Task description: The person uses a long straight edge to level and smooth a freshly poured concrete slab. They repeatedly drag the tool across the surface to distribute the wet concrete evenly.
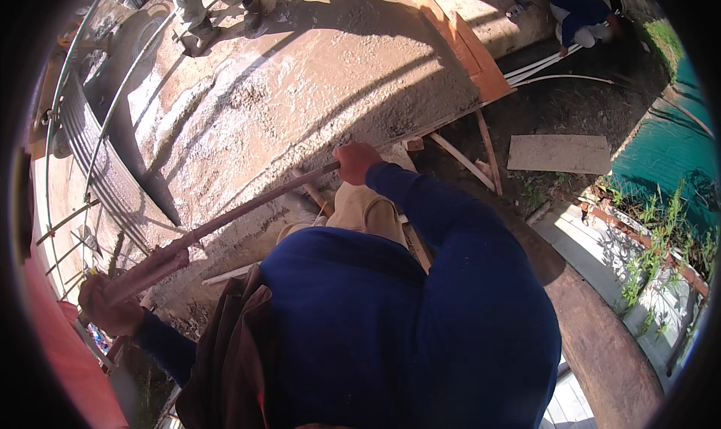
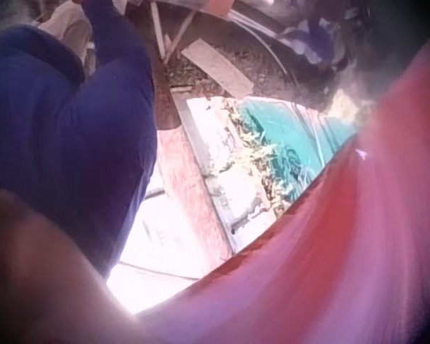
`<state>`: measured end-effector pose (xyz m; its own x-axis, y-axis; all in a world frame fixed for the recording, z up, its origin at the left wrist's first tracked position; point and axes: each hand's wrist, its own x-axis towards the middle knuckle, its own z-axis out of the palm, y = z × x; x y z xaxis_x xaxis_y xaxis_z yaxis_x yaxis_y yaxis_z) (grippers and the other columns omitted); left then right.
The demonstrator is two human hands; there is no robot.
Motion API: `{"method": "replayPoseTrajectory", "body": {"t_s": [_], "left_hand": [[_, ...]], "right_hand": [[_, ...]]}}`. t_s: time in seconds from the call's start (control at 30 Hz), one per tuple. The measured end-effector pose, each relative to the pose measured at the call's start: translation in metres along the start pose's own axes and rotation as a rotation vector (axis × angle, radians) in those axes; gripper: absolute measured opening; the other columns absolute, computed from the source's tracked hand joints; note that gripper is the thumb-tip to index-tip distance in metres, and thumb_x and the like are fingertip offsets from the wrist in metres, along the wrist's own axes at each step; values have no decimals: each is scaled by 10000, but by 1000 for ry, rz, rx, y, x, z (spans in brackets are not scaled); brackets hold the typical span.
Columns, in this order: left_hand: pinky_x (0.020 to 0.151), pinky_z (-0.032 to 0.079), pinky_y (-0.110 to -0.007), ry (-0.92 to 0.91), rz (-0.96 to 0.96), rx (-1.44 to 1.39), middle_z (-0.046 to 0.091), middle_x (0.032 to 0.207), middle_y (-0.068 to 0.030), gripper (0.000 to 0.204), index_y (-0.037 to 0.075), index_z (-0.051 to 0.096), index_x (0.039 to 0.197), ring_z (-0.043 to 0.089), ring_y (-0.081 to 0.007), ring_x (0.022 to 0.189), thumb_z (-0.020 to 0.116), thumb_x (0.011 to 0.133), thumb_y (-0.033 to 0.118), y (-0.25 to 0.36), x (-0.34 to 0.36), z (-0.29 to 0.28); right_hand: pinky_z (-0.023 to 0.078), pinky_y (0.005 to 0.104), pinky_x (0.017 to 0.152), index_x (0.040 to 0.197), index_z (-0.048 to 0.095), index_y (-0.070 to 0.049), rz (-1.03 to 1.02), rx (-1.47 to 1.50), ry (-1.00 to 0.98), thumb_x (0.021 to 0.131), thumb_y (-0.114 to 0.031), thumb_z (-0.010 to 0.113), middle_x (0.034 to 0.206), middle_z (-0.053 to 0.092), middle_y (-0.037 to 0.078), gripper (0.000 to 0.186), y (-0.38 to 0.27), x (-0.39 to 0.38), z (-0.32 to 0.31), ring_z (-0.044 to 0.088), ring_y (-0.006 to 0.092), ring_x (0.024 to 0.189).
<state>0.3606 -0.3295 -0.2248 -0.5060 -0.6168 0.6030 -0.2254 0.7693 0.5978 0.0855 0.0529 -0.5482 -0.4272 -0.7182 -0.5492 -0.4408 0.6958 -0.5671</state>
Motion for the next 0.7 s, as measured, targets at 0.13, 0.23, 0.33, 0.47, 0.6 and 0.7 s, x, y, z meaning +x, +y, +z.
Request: {"method": "replayPoseTrajectory", "body": {"t_s": [0.13,0.23,0.33,0.47,0.6,0.7], "left_hand": [[758,450,-355,-6,-78,-252,563,908,-143,238,25,596,1115,542,-215,819,469,930,103,46,-1,34],[712,397,-338,-217,181,-367,522,872,-117,210,6,594,1051,503,-215,793,488,890,88,77,-31,101],[719,401,-336,-200,-91,-297,529,869,-109,158,5,589,991,505,-208,798,487,882,58,94,-41,120],[754,402,-360,-80,9,-224,515,876,-108,193,16,586,1037,498,-213,823,459,899,59,80,-15,81],[754,403,-359,32,5,-296,502,850,-102,203,11,593,1026,490,-215,826,461,885,72,95,3,66],[728,403,-350,-291,110,-291,499,826,-91,173,14,598,977,491,-206,805,490,858,78,122,-29,115]], "right_hand": [[555,521,883,987,715,-97,15,-32,71,812,-214,671,972,741,188,215,44,1,-21,710,391,979],[555,525,880,978,708,-90,85,-68,144,815,-224,675,978,740,188,214,121,13,-19,706,398,975],[554,529,881,959,696,-81,76,-78,147,812,-230,682,982,738,192,210,143,11,-21,704,402,974],[540,540,808,903,654,-62,4,-60,179,782,-167,697,874,702,200,166,101,-11,-43,683,426,905],[531,541,803,897,646,-65,-36,-33,225,803,-186,710,901,695,205,166,81,-14,-39,681,416,919],[547,521,906,961,686,-69,62,5,58,844,-231,686,1004,737,189,200,132,-2,-31,699,389,1008]]}}
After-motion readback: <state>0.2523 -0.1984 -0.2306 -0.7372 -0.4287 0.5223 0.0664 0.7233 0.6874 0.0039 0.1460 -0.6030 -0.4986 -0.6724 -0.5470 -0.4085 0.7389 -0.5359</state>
